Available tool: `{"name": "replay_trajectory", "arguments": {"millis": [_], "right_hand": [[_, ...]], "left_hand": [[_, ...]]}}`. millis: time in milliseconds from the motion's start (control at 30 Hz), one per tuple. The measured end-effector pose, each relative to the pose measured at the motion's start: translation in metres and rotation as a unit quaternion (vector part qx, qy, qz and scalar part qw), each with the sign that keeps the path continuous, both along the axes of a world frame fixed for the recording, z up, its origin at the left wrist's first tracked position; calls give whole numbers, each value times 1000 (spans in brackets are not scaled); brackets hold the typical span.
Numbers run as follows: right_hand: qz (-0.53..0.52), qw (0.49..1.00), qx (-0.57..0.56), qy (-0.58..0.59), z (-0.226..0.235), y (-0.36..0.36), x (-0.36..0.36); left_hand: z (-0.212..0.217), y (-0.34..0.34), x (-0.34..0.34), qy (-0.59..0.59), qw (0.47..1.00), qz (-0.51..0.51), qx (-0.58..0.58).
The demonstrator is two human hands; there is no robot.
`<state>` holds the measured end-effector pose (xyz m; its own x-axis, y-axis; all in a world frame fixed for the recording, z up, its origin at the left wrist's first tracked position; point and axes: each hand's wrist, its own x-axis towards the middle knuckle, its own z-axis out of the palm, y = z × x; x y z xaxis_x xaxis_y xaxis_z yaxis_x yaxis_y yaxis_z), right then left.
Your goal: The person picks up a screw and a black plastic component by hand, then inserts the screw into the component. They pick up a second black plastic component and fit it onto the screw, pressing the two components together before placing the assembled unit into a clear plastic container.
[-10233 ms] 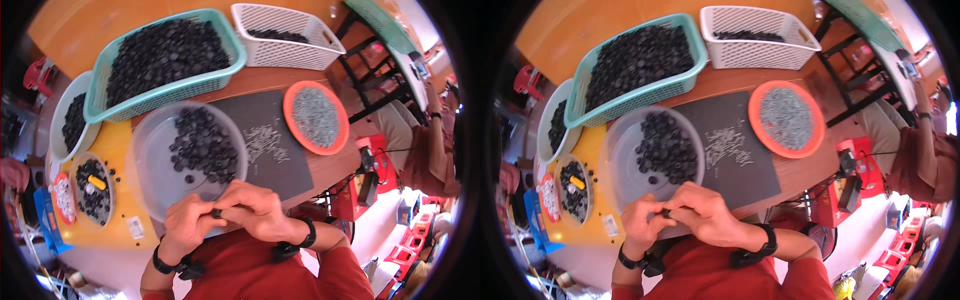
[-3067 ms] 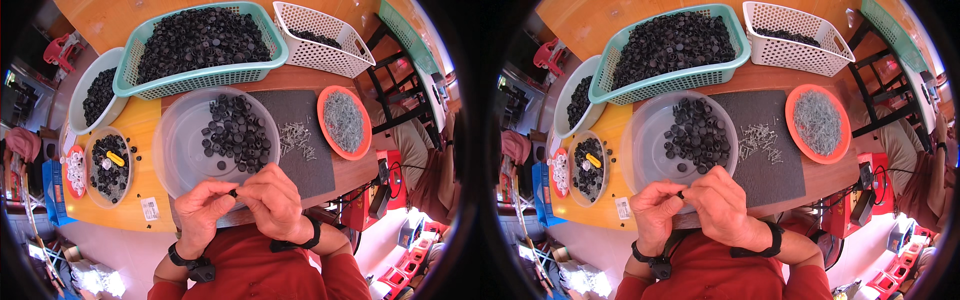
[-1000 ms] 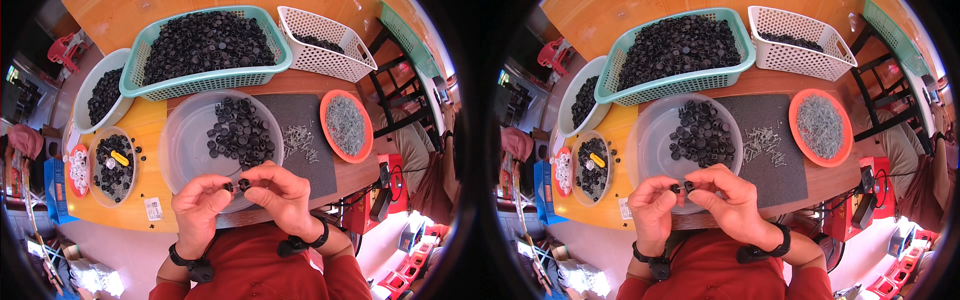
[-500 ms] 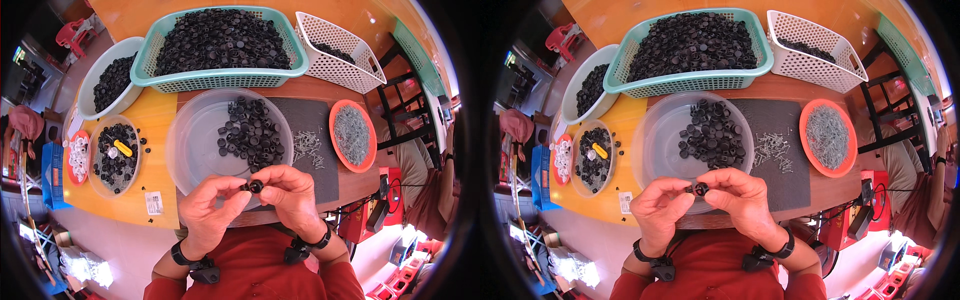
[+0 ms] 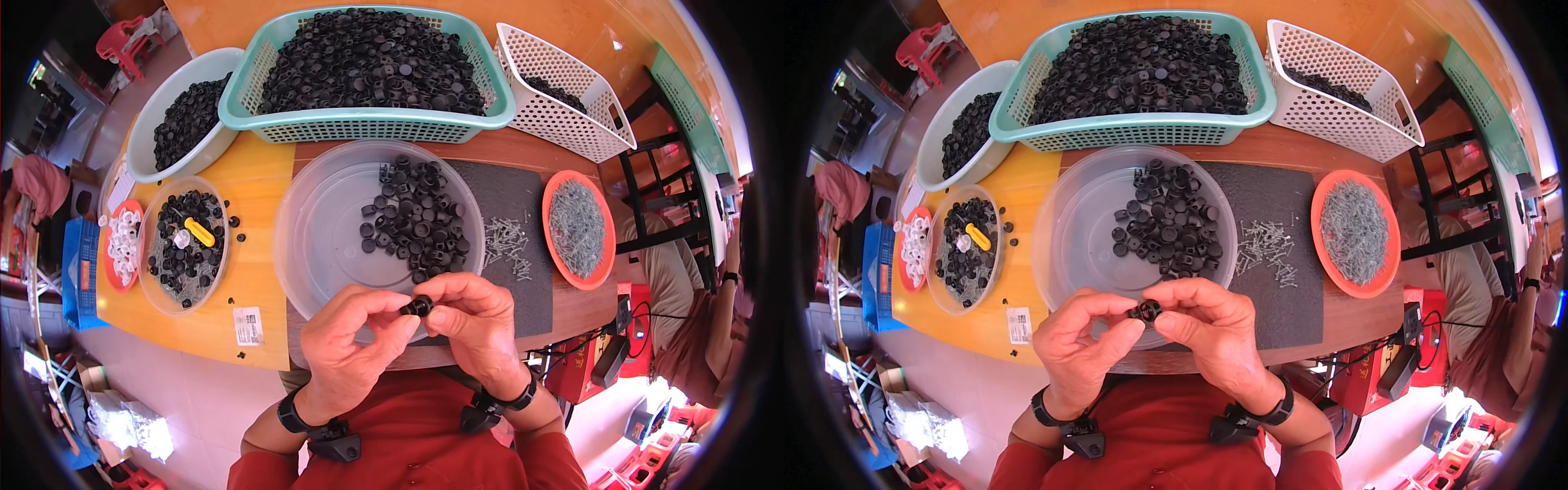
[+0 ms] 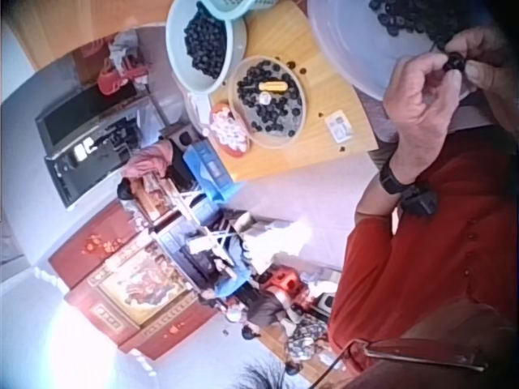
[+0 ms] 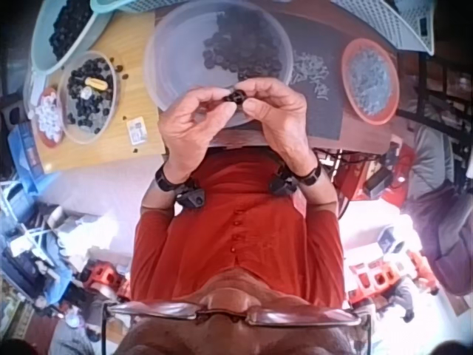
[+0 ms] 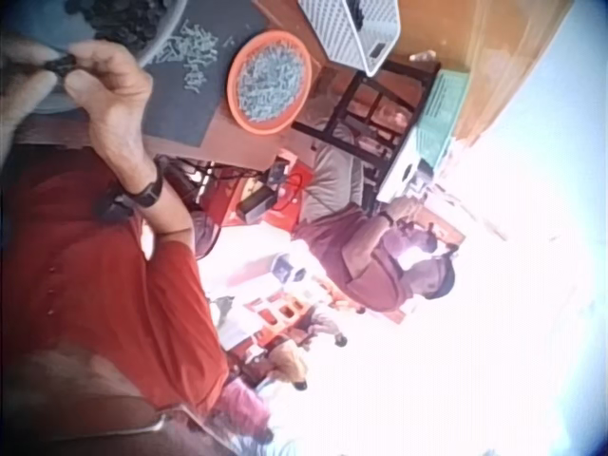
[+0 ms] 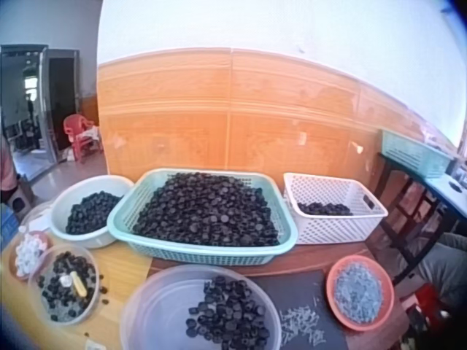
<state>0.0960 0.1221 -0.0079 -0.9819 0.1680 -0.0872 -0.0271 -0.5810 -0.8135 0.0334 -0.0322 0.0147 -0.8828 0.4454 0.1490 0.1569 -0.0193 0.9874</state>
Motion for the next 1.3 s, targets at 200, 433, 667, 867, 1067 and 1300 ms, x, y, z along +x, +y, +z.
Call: {"name": "replay_trajectory", "arguments": {"millis": [200, 433, 667, 867, 1067, 1300], "right_hand": [[-8, 1000, -2, 1, -1, -2, 0], [-23, 999, 46, 0, 2, -3, 0], [-58, 970, 237, 15, 7, -7, 3], [-80, 941, 324, 55, 10, -9, 3], [-79, 962, 260, 36, 11, -8, 4], [-72, 966, 243, 49, 4, -3, 6]], "left_hand": [[-2, 3, 0, 52, 998, 17, -11], [-6, 2, -4, 130, 991, 11, -28], [-6, 0, -1, 54, 998, -6, -20], [-12, -2, -1, -16, 999, -30, 13], [-12, -1, 0, -50, 998, -36, 23], [-5, -1, -3, -91, 994, -64, -7]]}}
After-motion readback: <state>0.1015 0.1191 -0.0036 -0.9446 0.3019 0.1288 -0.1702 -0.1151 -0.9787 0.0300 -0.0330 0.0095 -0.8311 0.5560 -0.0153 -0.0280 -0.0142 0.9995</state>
